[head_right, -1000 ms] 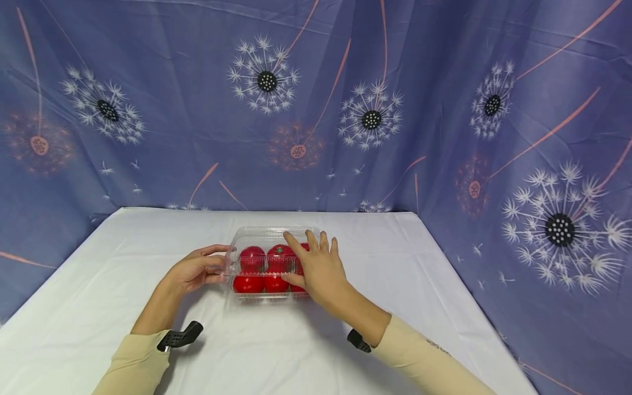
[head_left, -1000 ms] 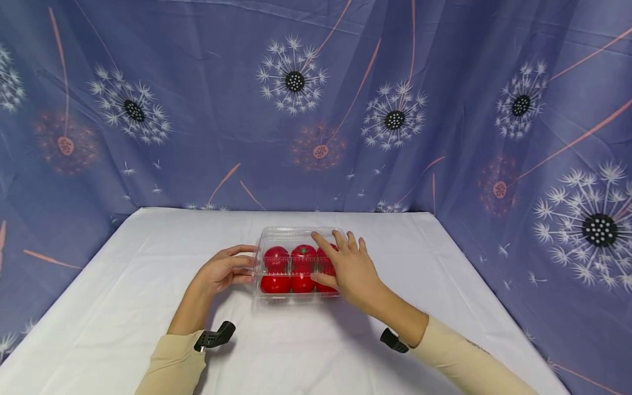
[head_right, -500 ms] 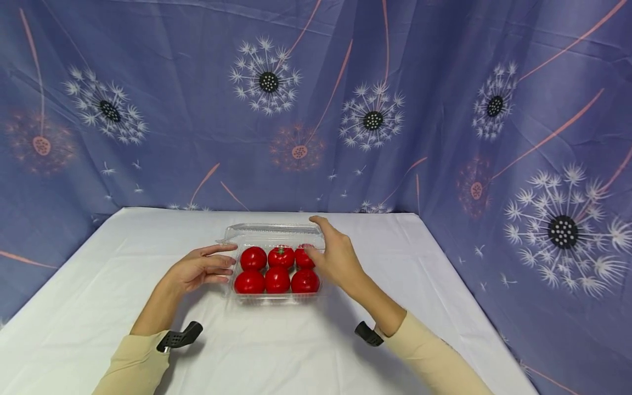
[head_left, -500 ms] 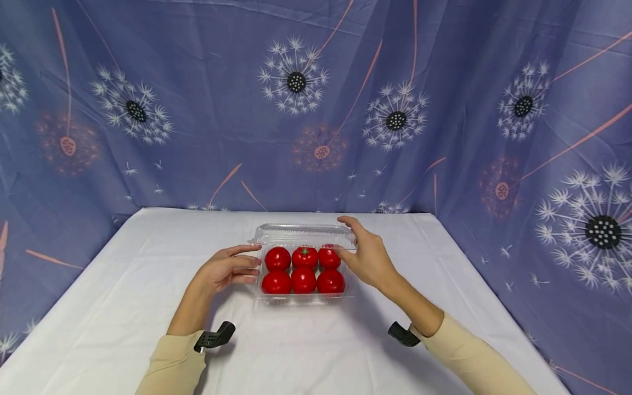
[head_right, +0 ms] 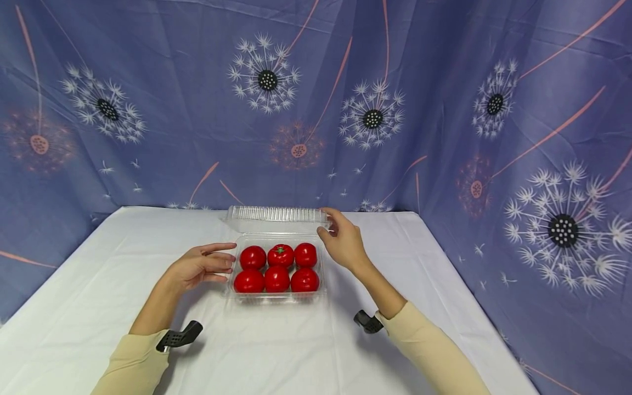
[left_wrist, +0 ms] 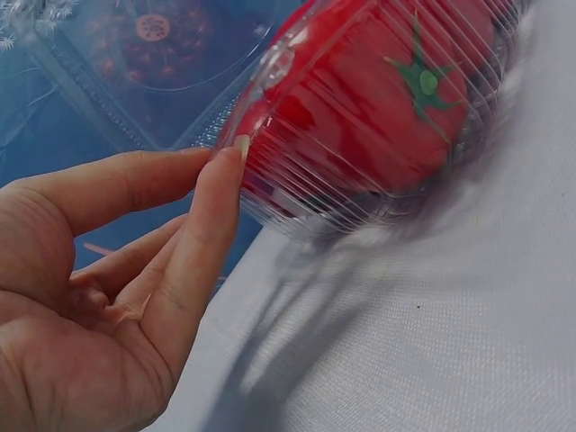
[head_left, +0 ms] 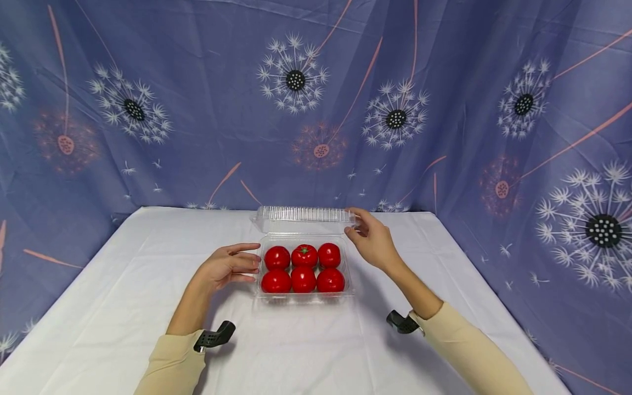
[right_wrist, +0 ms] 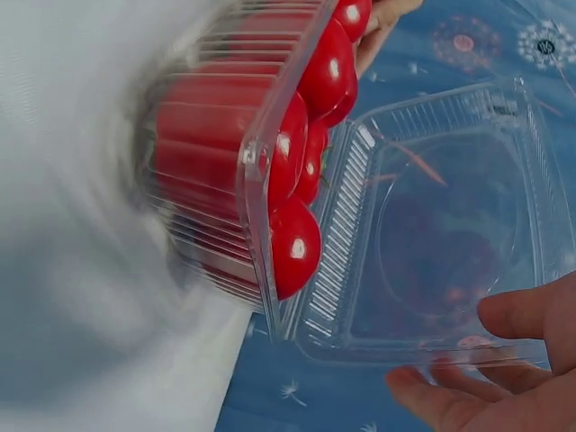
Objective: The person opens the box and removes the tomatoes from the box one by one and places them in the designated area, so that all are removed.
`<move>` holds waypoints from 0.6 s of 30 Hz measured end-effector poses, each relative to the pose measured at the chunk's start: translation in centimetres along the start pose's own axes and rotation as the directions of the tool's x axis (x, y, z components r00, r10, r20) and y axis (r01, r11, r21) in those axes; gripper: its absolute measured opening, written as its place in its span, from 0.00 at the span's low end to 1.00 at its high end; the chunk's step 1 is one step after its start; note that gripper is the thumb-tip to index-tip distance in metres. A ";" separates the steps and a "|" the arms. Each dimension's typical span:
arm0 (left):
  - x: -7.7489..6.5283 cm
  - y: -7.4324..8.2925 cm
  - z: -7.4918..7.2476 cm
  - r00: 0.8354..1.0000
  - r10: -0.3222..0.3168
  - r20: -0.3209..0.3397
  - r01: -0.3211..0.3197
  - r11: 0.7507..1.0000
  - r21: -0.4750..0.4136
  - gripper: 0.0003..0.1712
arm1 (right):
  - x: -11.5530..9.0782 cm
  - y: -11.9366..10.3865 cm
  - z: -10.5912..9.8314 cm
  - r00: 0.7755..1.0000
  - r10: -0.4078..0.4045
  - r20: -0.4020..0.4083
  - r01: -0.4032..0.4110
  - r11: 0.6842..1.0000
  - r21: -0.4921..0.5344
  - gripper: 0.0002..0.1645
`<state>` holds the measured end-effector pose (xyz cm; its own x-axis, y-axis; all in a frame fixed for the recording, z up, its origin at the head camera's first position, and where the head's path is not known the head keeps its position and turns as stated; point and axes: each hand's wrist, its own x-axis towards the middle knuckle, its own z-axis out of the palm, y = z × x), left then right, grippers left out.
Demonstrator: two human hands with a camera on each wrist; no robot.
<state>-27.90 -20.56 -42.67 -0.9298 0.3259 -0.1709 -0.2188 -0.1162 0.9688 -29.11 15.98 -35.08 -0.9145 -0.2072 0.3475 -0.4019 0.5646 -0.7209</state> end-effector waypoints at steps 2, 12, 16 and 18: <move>0.0 0.0 0.0 1.000 -0.002 -0.004 0.002 1.000 -0.002 0.40 | 0.4 0.2 0.0 1.000 0.017 -0.008 -0.017 1.000 -0.004 0.28; 0.2 -0.1 0.1 1.000 -0.014 -0.016 0.014 1.000 -0.020 0.40 | 2.9 1.5 0.0 0.984 0.178 0.005 -0.176 0.970 0.168 0.21; 0.2 -0.2 0.1 1.000 -0.021 -0.021 0.020 1.000 -0.024 0.40 | 3.9 1.9 0.1 0.974 0.227 0.026 -0.227 0.945 0.235 0.21; 0.2 -0.2 0.1 1.000 -0.021 -0.018 0.021 0.999 -0.025 0.40 | 4.5 2.2 0.2 0.967 0.249 0.042 -0.251 0.929 0.270 0.22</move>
<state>-28.03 -20.36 -42.89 -0.9301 0.3114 -0.1948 -0.2457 -0.1332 0.9601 -34.09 16.15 -35.21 -0.9870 -0.0934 0.1310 -0.1562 0.3607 -0.9195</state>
